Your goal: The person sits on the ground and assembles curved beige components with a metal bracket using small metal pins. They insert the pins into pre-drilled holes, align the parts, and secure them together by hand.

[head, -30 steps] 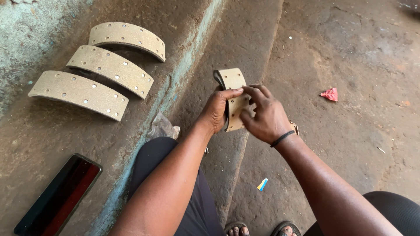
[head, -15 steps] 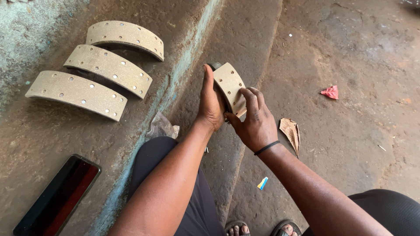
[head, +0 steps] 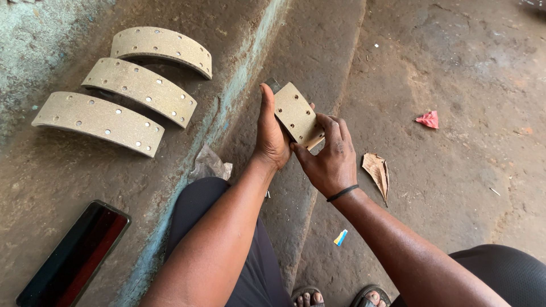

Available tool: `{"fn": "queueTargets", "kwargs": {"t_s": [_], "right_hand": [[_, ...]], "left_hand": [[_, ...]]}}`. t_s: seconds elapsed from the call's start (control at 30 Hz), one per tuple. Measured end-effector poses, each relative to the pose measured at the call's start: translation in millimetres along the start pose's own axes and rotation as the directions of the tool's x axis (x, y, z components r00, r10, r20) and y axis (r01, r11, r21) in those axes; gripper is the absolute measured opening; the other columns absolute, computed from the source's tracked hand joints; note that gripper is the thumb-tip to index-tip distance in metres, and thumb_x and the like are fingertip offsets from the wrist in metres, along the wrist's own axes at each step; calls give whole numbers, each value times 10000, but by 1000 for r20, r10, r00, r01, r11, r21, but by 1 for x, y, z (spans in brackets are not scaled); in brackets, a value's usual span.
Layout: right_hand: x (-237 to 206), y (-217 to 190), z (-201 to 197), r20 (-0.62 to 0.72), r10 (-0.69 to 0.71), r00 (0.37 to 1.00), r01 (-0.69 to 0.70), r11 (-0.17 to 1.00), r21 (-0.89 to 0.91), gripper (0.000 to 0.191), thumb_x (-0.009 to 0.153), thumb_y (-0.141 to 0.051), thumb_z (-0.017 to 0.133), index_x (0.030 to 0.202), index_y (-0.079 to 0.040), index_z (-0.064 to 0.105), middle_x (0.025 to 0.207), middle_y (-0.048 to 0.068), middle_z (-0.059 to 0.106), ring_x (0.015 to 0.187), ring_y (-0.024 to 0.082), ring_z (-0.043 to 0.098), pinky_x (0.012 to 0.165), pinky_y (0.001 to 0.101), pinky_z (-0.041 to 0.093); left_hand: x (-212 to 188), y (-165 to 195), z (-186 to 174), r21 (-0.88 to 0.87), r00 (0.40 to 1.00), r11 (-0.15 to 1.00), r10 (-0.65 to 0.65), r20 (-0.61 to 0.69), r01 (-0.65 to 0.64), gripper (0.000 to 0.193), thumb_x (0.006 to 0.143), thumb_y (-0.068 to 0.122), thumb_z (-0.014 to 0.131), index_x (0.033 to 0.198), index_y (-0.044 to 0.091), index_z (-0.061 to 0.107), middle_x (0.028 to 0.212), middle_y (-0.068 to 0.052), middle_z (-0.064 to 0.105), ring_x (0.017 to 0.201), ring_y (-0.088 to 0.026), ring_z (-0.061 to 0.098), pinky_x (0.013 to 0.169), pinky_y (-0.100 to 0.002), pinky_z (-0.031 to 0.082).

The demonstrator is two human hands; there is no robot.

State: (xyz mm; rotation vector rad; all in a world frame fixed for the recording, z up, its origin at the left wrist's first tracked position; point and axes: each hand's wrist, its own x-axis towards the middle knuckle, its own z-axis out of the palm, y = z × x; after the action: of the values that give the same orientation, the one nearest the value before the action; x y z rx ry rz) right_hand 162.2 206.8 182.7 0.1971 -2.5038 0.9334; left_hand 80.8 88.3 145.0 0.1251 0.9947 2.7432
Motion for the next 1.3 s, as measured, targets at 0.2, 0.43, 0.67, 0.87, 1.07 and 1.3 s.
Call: {"fn": "queueTargets", "kwargs": {"t_s": [0.2, 0.43, 0.67, 0.87, 1.07, 1.3], "right_hand": [[0, -2, 0, -7, -17, 1000, 17, 1000, -9, 711, 737, -211, 920, 1317, -21, 554, 1229, 160, 609, 1141, 336, 655, 916, 436, 566], [0, -1, 1, -44, -78, 996, 76, 996, -38, 710, 732, -216, 930, 1299, -13, 555, 1234, 164, 604, 1121, 348, 657, 895, 439, 573], [-2, 1, 1, -48, -72, 996, 71, 997, -23, 678, 733, -193, 918, 1261, -1, 540, 1197, 178, 592, 1100, 350, 664, 881, 433, 580], [1, 4, 0, -38, 56, 998, -59, 994, -94, 633, 788, -264, 863, 1262, 9, 546, 1120, 165, 599, 1006, 311, 673, 835, 431, 578], [11, 4, 7, 44, 229, 973, -226, 973, -53, 604, 799, -313, 838, 1253, -3, 588, 1107, 147, 614, 977, 283, 678, 826, 419, 585], [15, -4, 14, 108, 180, 978, -174, 983, -63, 651, 769, -305, 846, 1271, 27, 601, 1152, 170, 615, 1017, 307, 664, 860, 435, 565]], "left_hand": [[-1, 0, 0, 38, 999, 999, 18, 26, -19, 997, 853, 868, 384, 1295, -14, 523, 1150, -182, 621, 1103, -271, 667, 938, -477, 603], [0, 1, -2, 69, 999, 998, 11, 37, -13, 1000, 838, 856, 385, 1342, 0, 497, 1166, -186, 632, 1114, -272, 675, 932, -468, 610], [-3, 2, -2, 110, 994, 994, 6, 109, -18, 956, 860, 829, 421, 1355, 12, 463, 1165, -191, 625, 1113, -274, 683, 918, -473, 625], [-2, -5, -1, 443, 982, 896, -100, 162, 19, 643, 887, 538, 659, 1321, 82, 522, 1156, -98, 663, 1088, -212, 682, 927, -397, 593], [3, -12, -5, 532, 985, 841, -159, 60, 103, 505, 952, 486, 613, 1204, 52, 668, 1101, -77, 727, 1011, -183, 693, 851, -360, 570], [12, 0, -14, 400, 991, 907, -135, -14, 129, 463, 983, 538, 561, 1072, 88, 623, 908, -77, 694, 792, -210, 707, 690, -375, 612]]}}
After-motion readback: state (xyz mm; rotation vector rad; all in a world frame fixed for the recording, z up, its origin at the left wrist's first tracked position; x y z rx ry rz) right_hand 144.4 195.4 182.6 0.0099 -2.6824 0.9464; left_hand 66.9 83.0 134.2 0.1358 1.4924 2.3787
